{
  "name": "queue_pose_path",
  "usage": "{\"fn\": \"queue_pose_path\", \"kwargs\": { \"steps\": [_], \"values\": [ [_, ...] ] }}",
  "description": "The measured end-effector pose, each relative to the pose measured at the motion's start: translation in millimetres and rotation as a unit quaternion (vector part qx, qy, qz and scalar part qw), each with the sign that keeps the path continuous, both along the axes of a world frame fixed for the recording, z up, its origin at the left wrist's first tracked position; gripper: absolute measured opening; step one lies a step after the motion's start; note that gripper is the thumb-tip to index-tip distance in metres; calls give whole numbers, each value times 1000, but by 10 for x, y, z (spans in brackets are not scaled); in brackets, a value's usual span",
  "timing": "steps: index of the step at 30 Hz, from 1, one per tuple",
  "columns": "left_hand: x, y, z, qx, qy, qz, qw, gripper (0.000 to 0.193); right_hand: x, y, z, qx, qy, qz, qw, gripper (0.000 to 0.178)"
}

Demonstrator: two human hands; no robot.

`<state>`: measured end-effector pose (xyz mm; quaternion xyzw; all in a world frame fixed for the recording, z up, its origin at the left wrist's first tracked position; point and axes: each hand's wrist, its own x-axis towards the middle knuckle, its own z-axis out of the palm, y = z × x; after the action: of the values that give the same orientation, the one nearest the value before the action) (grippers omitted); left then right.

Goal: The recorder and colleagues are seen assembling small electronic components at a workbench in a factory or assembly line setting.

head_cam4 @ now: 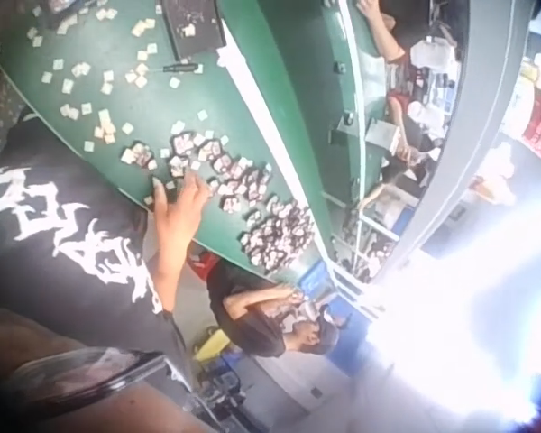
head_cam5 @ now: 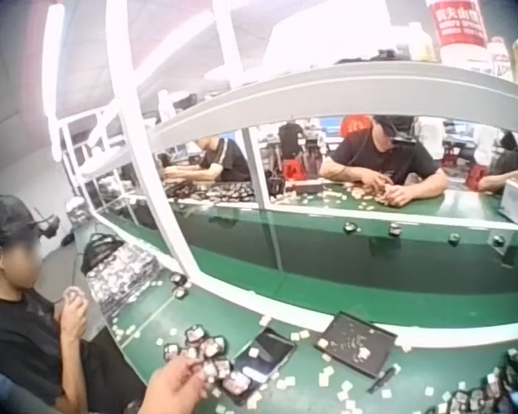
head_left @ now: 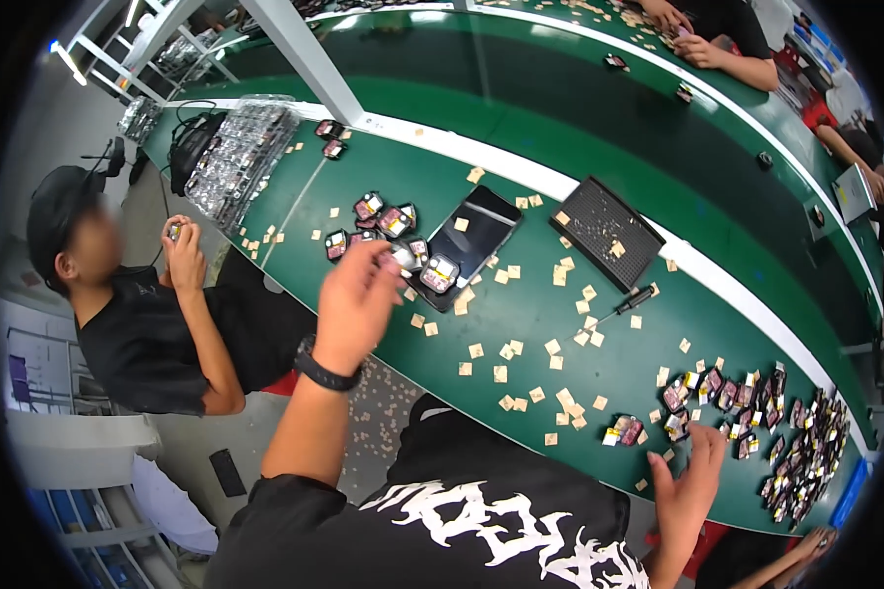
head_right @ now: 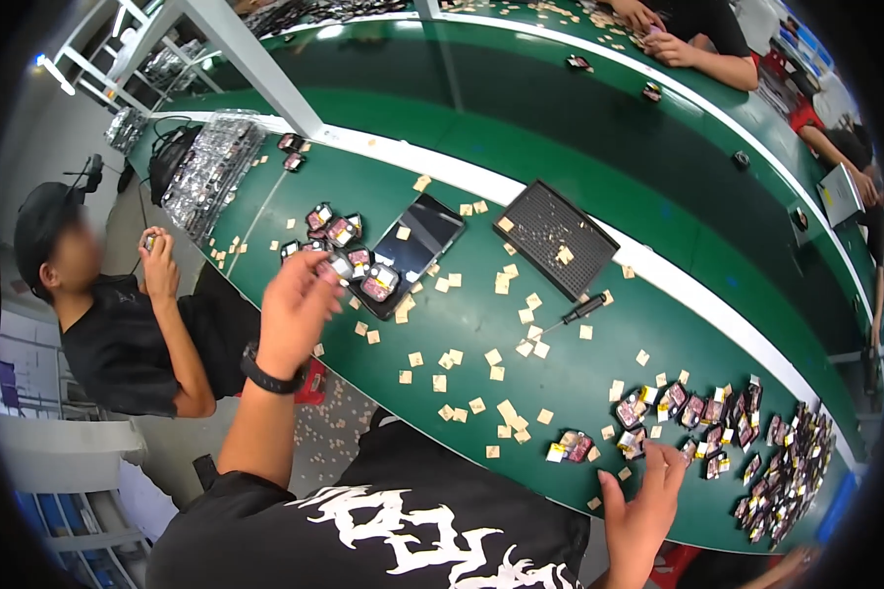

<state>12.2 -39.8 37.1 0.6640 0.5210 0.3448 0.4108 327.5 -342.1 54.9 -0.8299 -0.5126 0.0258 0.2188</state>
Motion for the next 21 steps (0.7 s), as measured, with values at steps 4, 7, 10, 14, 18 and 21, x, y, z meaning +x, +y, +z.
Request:
{"fn": "queue_pose_path", "kwargs": {
  "steps": [4, 7, 10, 14, 18, 21],
  "values": [
    [-249, 410, -104, 81, 106, 46, 990, 22, 5, -8, -131, -55, 41, -15, 998, 52],
    [-76, 522, -1, 178, 230, 25, 956, 24, 42, 7, -145, -28, 22, -23, 999, 44],
    [175, 525, 76, 251, 475, 64, 841, 24, 29, -16, -122, -27, 41, -49, 998, 34],
    [357, 53, 650, 305, 251, -18, 919, 46, 74, 37, -163, -10, 60, -30, 998, 32],
    [1015, -836, 1378, 178, -261, -293, 902, 48, 125, -86, -214, 16, 72, -52, 996, 34],
    [1199, -1078, 1640, 310, -279, -373, 829, 47, 139, -117, -214, 22, 49, -51, 997, 35]
  ]
}}
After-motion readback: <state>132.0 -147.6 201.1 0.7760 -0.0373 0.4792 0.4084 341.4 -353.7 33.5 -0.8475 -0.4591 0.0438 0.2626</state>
